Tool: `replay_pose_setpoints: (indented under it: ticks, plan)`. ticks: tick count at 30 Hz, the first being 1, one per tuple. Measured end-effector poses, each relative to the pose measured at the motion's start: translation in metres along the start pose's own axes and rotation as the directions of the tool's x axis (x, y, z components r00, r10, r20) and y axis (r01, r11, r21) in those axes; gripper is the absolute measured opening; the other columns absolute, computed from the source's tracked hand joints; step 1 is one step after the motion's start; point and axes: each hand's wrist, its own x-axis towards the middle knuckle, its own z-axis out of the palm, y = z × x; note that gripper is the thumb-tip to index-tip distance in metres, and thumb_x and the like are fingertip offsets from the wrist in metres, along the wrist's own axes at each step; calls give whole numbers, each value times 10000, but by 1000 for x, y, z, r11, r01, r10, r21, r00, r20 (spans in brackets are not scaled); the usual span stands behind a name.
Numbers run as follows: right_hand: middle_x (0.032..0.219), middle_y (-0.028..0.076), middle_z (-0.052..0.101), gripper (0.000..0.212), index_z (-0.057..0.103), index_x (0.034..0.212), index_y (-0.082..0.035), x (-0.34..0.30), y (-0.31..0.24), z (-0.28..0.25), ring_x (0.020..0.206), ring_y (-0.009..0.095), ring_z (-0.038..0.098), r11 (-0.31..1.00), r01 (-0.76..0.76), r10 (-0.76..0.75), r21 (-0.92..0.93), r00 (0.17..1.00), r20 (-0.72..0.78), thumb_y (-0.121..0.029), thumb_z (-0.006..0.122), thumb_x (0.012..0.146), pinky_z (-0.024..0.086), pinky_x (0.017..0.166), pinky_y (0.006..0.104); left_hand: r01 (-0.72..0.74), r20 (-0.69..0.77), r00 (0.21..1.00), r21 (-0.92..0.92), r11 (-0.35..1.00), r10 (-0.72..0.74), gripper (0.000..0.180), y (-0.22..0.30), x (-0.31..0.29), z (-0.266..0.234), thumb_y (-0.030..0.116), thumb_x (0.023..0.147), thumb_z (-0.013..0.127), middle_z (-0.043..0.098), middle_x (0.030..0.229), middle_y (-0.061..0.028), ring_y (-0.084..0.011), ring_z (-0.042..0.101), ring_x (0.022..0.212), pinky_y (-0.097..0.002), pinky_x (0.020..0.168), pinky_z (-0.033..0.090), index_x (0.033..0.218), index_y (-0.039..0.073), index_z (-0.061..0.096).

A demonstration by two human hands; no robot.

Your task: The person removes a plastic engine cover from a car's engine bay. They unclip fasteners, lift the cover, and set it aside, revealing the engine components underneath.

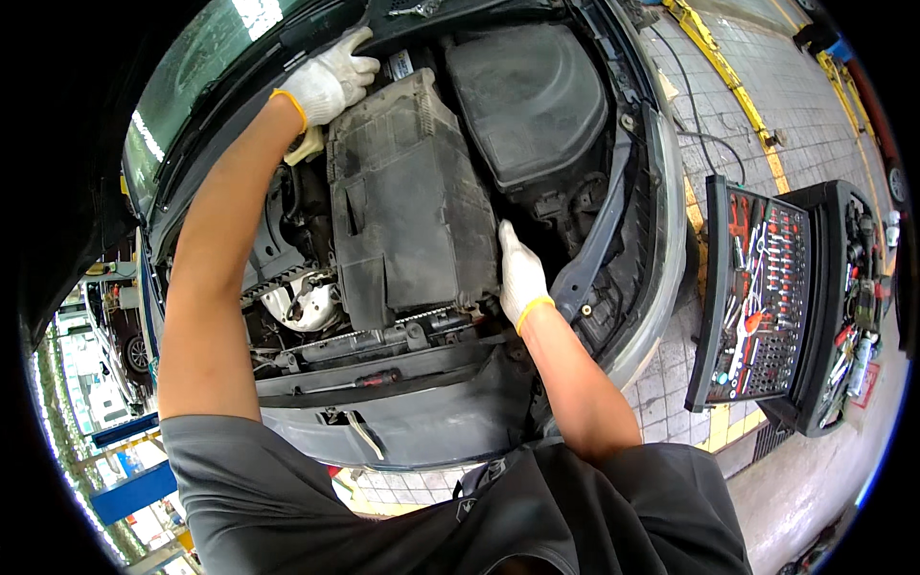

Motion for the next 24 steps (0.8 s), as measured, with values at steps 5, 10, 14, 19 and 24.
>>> replay_pose_setpoints:
  ticks: [5,10,14,19,24]
  plan:
    - [1230,159,748,617,711,1300,69,13,3,7,1053,246,708,996,-20,15,-87,998,-65,-505,616,1093,569,932,398,45,72,996,-16,999,-44,279,0,6,-2,69,907,648,760,1268,26,-187,549,1429,-468,1387,254,1091,131,849]
    - [1145,162,757,617,729,1220,96,4,-9,10,1001,240,694,996,10,-15,-94,998,-55,-492,620,1067,547,915,401,110,118,988,-52,993,-104,368,-3,8,-18,79,921,692,634,1485,-10,-349,412,1564,-350,1311,382,1274,90,794]
    - [1125,164,753,624,736,1186,104,-9,-12,17,992,235,677,995,43,-49,-86,997,-66,-495,618,1056,532,921,407,210,9,976,-334,919,-220,491,-13,-8,12,192,999,667,601,1543,-134,-337,512,1474,-366,1224,445,1472,66,621]
    - [1131,151,764,624,739,1187,103,-20,-14,16,995,215,676,971,226,-230,-83,972,-44,-498,600,1089,533,954,374,358,27,899,-619,699,-437,403,-7,-6,8,180,1066,597,457,1659,-208,-382,545,1438,-394,1214,464,1466,133,628]
    - [1011,255,766,570,752,1064,3,-23,-24,11,891,341,715,842,333,-366,-424,931,4,-476,452,1144,555,870,475,517,348,741,-842,156,-575,720,-3,7,-39,429,1104,540,318,1785,-186,-330,429,1584,-413,1321,314,1702,65,371]
